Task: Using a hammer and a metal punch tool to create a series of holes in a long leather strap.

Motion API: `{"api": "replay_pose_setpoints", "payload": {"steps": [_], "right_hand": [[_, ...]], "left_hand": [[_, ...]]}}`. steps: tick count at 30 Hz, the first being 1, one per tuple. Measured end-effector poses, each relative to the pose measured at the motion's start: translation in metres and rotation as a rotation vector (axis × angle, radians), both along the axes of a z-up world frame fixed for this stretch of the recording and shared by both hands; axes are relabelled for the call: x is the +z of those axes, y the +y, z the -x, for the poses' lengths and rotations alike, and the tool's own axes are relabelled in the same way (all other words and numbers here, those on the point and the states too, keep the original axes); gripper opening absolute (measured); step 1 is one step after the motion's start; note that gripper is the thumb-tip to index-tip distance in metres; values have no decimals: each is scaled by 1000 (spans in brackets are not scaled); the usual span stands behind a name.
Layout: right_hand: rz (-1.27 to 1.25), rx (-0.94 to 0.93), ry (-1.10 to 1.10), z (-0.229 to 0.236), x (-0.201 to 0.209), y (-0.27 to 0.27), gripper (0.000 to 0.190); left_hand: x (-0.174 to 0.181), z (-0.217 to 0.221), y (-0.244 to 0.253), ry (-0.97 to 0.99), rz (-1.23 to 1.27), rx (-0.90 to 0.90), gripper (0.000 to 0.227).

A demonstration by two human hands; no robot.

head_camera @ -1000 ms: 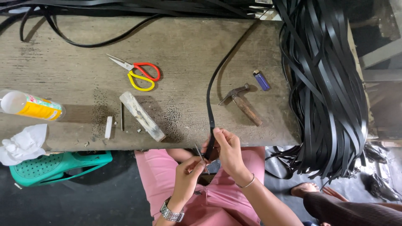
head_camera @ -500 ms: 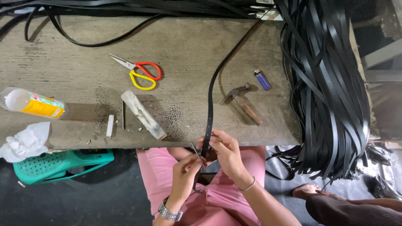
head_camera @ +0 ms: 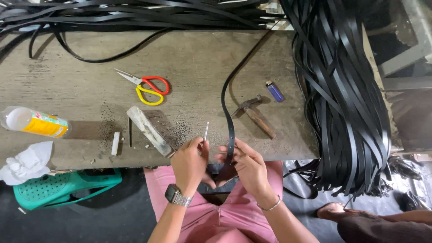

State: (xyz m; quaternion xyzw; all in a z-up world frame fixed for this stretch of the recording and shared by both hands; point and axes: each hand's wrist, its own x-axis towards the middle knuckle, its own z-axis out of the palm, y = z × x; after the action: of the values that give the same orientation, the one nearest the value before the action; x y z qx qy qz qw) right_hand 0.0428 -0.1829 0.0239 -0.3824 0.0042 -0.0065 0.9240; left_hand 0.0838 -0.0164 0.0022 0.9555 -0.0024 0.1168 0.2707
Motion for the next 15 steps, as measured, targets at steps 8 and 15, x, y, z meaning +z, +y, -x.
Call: {"api": "replay_pose_setpoints", "payload": {"steps": [8,15], "right_hand": [[-52,64,-17,1,-2,-12,54],[67,163,206,9,20,-15,54]], "left_hand": [[-7,-16,-10,-181,-343,60,10],[52,-7,-27,250,782,-294,40]]}}
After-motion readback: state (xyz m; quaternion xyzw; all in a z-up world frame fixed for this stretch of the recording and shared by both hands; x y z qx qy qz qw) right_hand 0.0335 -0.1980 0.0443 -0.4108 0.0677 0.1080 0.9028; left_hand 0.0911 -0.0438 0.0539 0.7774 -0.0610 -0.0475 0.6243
